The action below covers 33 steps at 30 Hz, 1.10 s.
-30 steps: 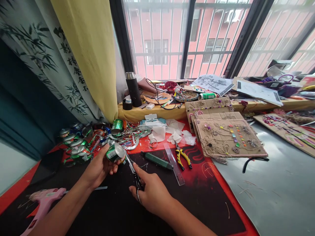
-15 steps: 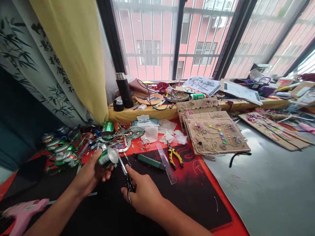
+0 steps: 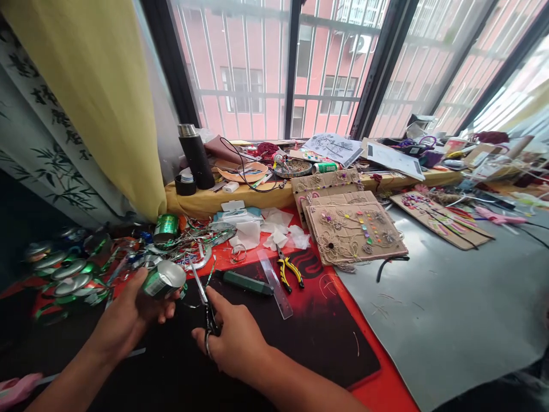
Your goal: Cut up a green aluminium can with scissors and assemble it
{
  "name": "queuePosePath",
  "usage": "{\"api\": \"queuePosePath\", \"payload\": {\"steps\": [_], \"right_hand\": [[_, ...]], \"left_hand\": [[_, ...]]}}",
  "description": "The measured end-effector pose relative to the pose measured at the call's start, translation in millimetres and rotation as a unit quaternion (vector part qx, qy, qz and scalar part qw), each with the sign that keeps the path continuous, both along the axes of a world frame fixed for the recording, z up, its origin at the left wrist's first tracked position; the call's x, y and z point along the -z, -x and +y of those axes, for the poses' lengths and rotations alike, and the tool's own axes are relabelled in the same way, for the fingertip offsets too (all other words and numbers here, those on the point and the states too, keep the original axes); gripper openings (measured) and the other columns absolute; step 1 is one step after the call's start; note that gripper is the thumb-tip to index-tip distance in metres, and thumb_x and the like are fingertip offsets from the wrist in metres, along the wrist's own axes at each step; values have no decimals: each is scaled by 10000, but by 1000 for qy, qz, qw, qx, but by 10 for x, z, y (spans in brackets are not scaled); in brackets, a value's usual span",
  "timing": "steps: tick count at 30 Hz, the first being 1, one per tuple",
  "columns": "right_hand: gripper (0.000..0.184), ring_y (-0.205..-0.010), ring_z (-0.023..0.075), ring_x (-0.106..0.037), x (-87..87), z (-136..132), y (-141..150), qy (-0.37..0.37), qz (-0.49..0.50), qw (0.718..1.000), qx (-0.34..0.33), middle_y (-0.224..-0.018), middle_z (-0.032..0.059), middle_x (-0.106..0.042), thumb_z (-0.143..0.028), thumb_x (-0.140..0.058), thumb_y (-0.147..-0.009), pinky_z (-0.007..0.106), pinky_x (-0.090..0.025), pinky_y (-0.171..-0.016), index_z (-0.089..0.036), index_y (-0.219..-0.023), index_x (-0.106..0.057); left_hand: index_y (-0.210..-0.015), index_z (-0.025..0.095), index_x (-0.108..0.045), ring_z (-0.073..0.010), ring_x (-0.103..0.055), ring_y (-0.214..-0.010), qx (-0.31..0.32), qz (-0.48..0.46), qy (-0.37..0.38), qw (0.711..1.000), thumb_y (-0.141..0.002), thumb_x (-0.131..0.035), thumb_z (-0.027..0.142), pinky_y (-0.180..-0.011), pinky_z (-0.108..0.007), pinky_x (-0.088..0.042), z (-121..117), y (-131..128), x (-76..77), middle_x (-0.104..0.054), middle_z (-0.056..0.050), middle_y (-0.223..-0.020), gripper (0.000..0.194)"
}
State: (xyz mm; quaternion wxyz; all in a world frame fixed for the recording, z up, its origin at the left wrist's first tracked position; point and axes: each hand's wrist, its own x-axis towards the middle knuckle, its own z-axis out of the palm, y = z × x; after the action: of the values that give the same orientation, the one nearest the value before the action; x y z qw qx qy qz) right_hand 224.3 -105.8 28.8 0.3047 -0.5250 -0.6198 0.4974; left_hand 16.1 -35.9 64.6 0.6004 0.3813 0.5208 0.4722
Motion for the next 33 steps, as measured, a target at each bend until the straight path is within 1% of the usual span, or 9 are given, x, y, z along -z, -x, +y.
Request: {"api": "queuePosePath", "payload": {"steps": [3, 7, 12, 16, 22, 24, 28, 30, 33], "right_hand": [[841, -466, 99, -568, 2, -4, 5, 8, 6, 1000, -4, -759, -62, -616, -290, -760, -917, 175, -378, -447, -319, -1685, -419], [840, -432, 89, -541, 13, -4, 6, 7, 6, 1000, 1, -733, -69, -607, -290, -762, -923, 168, -368, -420, -309, -1687, -416], [822, -422, 93, -546, 10, -9, 7, 10, 15, 1000, 2, -714, -75, -587, -300, -753, -929, 170, -364, -412, -302, -1683, -426], [815, -424, 94, -548, 8, -10, 5, 5, 7, 1000, 2, -681, -82, -554, -262, -739, -935, 169, -338, -416, -285, -1687, -423], [822, -414, 92, -544, 30, -4, 9, 14, 17, 1000, 2, -700, -81, -600, -278, -736, -948, 177, -394, -430, -304, -1698, -401], [823, -412, 90, -540, 41, -3, 14, 16, 16, 1000, 6, -699, -84, -602, -276, -738, -945, 179, -403, -436, -309, -1697, -404], [813, -417, 94, -542, 51, -4, 21, 12, 14, 1000, 13, -674, -91, -557, -261, -737, -944, 174, -373, -428, -301, -1691, -419], [818, -407, 88, -522, 49, -4, 21, 11, 18, 1000, 13, -676, -91, -564, -260, -740, -943, 174, -375, -424, -301, -1692, -416], [821, -407, 86, -515, 45, -4, 17, 13, 22, 1000, 11, -686, -84, -595, -267, -738, -948, 175, -395, -432, -299, -1698, -405]], "left_hand": [[-898, 144, -731, -218, -657, -460, -4, -2, 1, 1000, -677, -805, 779, -395, -293, -490, -3, -7, -11, -778, -98, -700, 676], [-904, 139, -732, -217, -655, -456, -6, -4, -3, 1000, -676, -807, 773, -392, -293, -489, -2, -14, -13, -776, -94, -696, 678], [-900, 143, -723, -201, -652, -458, -3, -6, -27, 1000, -707, -786, 765, -399, -279, -488, -5, -29, -38, -774, -87, -710, 655], [-911, 133, -723, -189, -644, -452, -6, -18, -41, 999, -738, -749, 781, -396, -266, -478, -1, -35, -43, -756, -86, -689, 671], [-923, 124, -720, -186, -647, -449, -5, -36, -34, 999, -799, -706, 758, -390, -258, -470, 1, -21, -7, -756, -97, -706, 646], [-931, 128, -719, -186, -651, -456, 3, -46, -32, 998, -799, -700, 773, -399, -257, -475, 3, -18, 1, -757, -93, -707, 658], [-931, 129, -726, -183, -660, -481, 14, -57, -40, 997, -767, -729, 806, -423, -257, -494, 8, -13, 8, -760, -84, -712, 697], [-928, 125, -727, -186, -669, -496, 11, -60, -46, 997, -756, -748, 804, -431, -262, -505, 9, -10, 13, -766, -87, -726, 701], [-930, 124, -724, -192, -679, -507, 7, -63, -46, 997, -783, -738, 786, -435, -269, -516, 6, -11, 30, -772, -95, -744, 678]]}}
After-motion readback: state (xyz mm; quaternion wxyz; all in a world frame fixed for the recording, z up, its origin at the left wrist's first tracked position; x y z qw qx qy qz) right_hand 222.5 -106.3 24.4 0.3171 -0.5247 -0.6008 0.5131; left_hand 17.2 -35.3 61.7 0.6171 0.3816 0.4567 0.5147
